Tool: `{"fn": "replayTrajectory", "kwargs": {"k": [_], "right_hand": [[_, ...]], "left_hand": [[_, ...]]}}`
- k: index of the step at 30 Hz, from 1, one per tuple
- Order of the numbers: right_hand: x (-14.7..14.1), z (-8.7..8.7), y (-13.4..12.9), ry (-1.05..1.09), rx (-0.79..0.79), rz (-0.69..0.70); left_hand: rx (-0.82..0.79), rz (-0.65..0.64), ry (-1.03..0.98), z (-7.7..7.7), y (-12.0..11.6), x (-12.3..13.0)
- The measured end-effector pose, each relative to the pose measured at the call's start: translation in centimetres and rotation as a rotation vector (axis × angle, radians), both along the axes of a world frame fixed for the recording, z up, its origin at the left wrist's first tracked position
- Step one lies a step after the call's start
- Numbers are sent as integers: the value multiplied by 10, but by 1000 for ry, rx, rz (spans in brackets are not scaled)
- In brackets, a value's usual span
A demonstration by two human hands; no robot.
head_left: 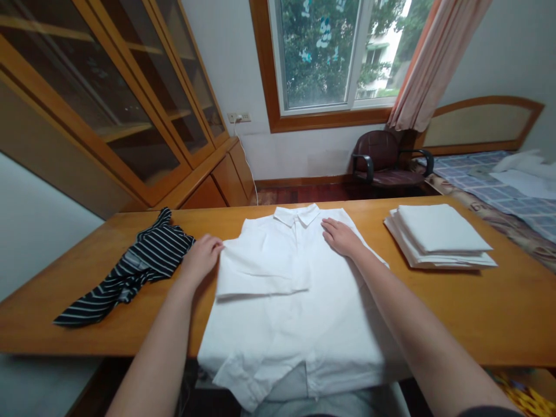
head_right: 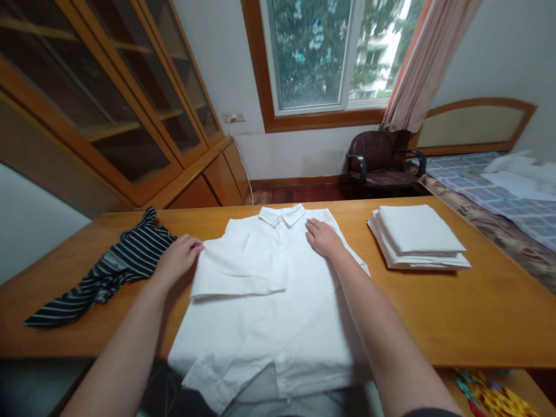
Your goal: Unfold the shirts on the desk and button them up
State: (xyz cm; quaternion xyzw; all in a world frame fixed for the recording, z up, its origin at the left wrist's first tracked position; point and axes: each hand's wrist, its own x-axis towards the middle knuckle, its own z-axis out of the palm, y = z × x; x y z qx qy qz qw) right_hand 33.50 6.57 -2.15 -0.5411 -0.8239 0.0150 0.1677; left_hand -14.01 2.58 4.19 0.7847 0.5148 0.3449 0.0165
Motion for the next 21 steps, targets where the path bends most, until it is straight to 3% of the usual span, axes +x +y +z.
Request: {"fn": "replayTrajectory", "kwargs": {"k": [3,5,7,10,12,15,18,21], "right_hand": [[-1,3,0,20,14,-12],[-3,5,-1,35,29,-27],[-4,7,-2,41,42,-37],[-7,9,-4,8,76,-34],[-8,12,-6,-45,104,-18],[-11,18,-11,-103,119,-5],[-16,24,-18,-123,97,-55],[-23,25,-32,-124,93,-121]], "left_hand": [[118,220,-106,6,-6,-39],[162,327,-185,14,-14,-40],[209,358,-248,21,-23,-19],[153,169,-259,23,-37,41],[54,44,-218,14,-45,85],[-55,-112,-97,-13,-54,135],[-87,-136,-2,-41,-57,156],[-96,-94,68,-57,-55,158]]}}
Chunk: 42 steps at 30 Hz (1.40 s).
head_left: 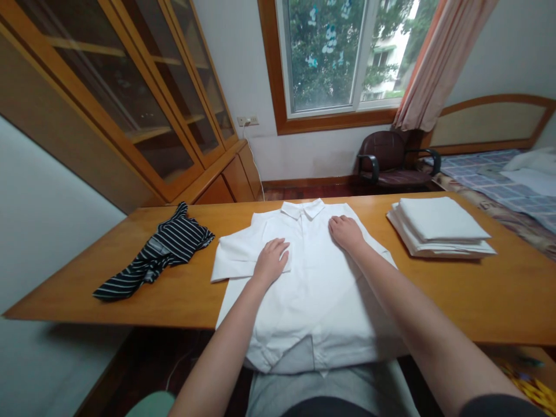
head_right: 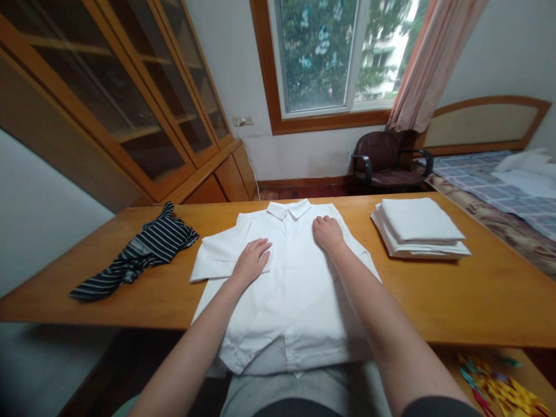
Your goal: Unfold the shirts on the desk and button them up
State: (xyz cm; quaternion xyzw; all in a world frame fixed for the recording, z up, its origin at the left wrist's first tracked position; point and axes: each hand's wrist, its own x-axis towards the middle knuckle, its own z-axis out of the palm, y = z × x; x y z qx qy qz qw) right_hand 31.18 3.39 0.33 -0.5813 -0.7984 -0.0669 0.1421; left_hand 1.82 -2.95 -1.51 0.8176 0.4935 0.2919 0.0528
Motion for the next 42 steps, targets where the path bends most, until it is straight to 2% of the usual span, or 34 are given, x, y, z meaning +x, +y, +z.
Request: {"fn": "replayTrajectory", "kwargs": {"k": [3,7,10,18,28,42], "right_hand": [[-5,-7,-20,34,19,-17],[-2,-19,-48,94,10,30],[1,-21,-59,140,-17,30],[-4,-12,-57,188,-28,-9],[-3,-14,-58,241,-2,-10],[-2,-17,-57,261,5,-12]], "left_hand": [[11,8,37,-4,3,-2],[48,15,49,-2,4,0],[67,26,65,-2,5,2],[109,45,47,-6,8,0],[72,49,-31,0,9,-2],[69,22,-59,-1,16,-6]]}}
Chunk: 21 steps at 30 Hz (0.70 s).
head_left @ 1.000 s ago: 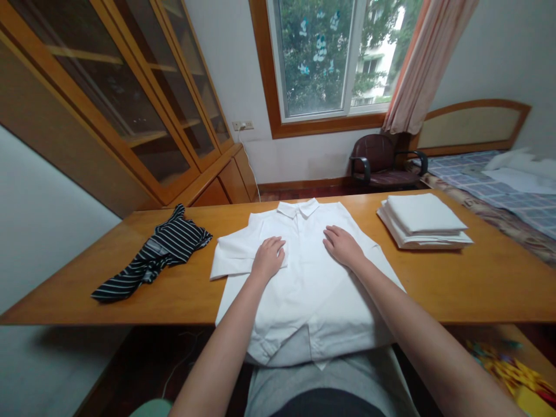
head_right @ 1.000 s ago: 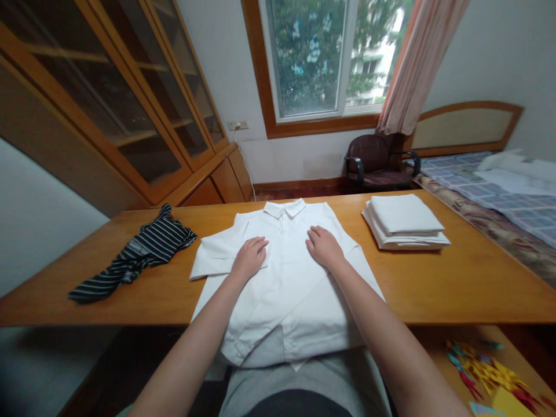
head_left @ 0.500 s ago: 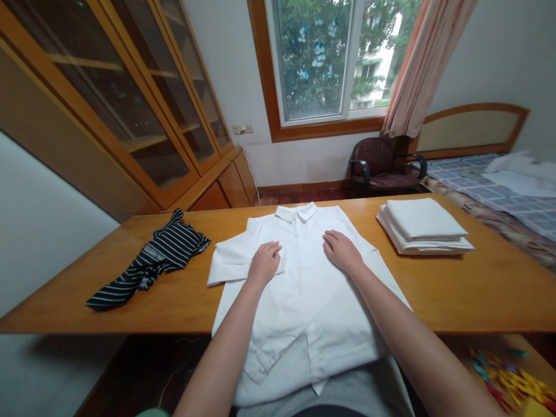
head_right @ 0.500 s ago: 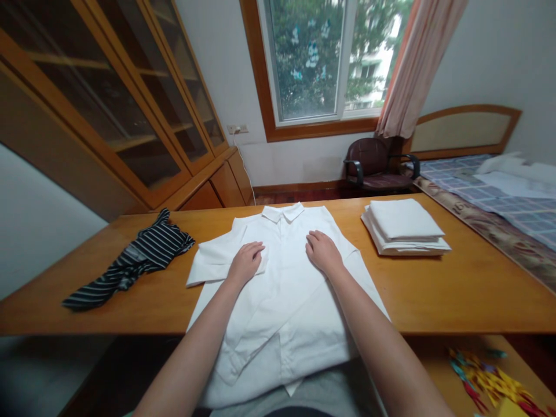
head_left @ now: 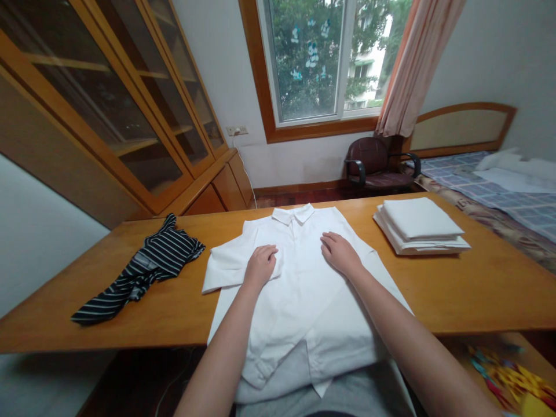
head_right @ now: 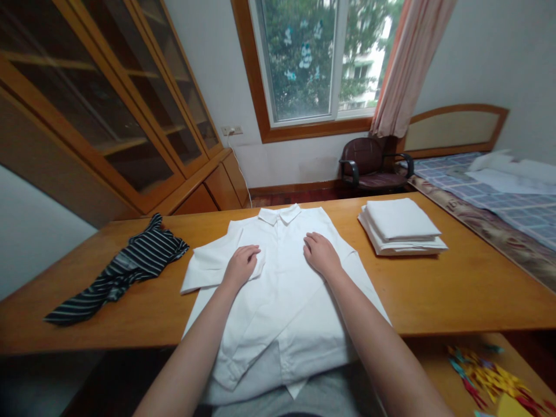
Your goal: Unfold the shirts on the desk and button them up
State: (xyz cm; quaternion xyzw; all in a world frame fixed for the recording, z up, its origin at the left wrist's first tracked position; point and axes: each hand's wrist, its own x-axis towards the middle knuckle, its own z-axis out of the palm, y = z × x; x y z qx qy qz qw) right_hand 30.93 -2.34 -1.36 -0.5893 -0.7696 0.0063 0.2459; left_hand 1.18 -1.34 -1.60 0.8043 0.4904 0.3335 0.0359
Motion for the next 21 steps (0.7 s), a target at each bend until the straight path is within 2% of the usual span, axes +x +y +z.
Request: {"fn": "replayTrajectory", "kwargs": {"k": [8,14,18,21], "right_hand": [[0,2,0,-21,-7,-13],[-1,2,-1,-67,-27,-17],[-2,2,-2,-54,-39,-28],[-2,4,-2,-34,-57,-38]], "left_hand": [[-48,-45,140,2,-4,-3],[-176,-26,256,16,-4,-2],[-227,-16,226,22,15,17],[-231,28,146,16,38,40]]}}
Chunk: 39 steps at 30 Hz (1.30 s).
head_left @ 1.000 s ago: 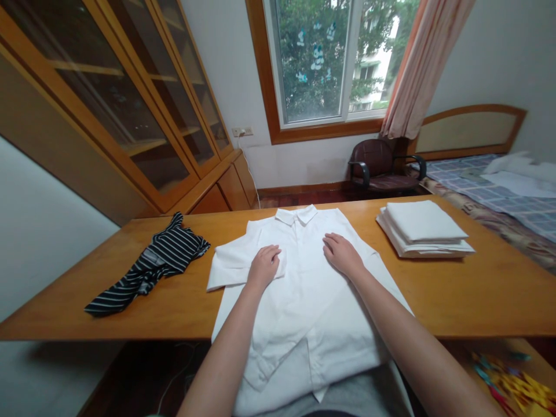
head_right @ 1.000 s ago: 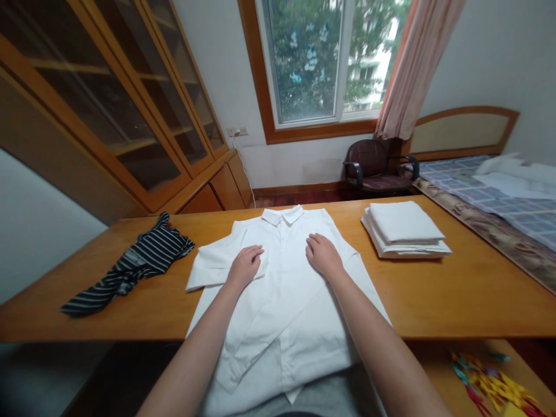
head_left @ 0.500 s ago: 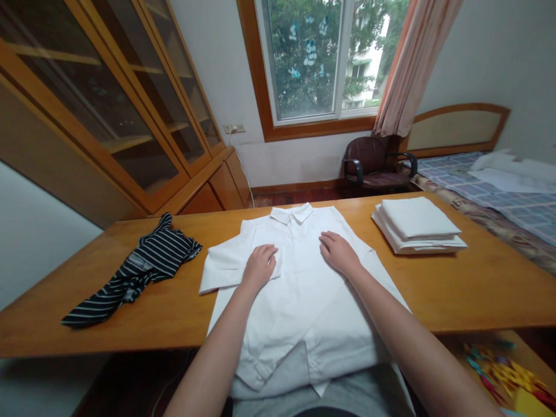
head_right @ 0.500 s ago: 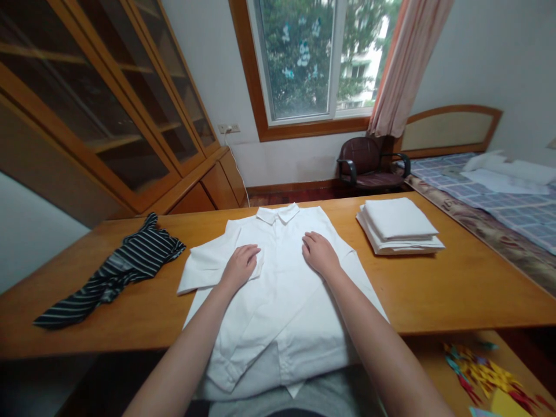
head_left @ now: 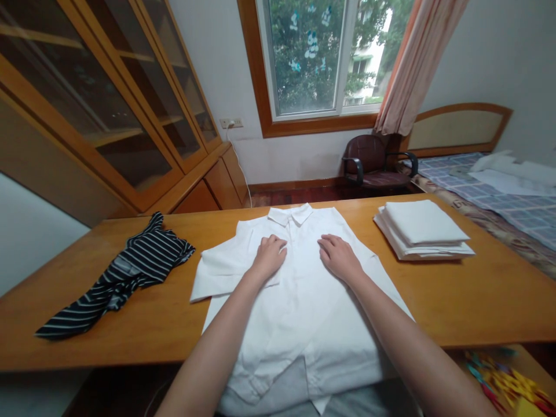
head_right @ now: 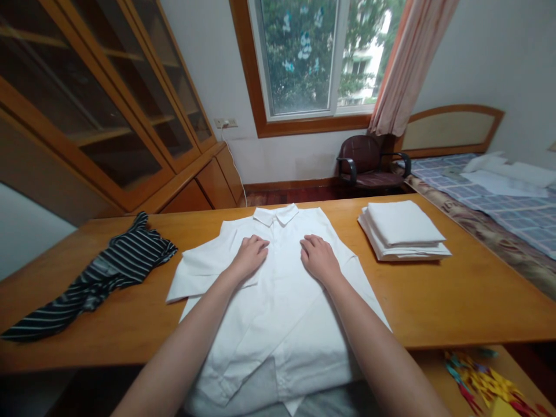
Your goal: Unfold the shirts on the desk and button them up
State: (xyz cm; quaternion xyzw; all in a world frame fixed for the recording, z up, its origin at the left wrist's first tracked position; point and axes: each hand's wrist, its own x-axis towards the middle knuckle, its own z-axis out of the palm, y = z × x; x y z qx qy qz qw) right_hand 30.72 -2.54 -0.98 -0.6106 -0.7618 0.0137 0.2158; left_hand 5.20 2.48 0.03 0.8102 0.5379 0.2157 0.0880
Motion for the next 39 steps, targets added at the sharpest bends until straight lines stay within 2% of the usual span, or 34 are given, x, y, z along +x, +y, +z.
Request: {"fn": "replayTrajectory", "kwargs": {"k": [4,7,13,20,24,28,33,39], "right_hand": [[0,3,-1,17,-15,-11],[0,4,-2,19,-19,-12],[-2,6,-3,15,-16,1],[-2,11,-1,-5,-48,5],[-13,19,12,65,-78,63],[-38,22,35,184,-147,99],[-63,15,55,232,-160,24],[-64,4,56,248,-117,38]], "left_hand": [[11,101,-110,-11,21,23],[43,130,-130,-15,21,27],[57,-18,-157,-13,9,21],[-18,-50,-254,-15,17,19],[-46,-70,-311,-13,21,20],[-57,-17,-314,-12,23,23],[-51,74,-300,-11,24,26],[-88,43,-362,-9,23,25]]}}
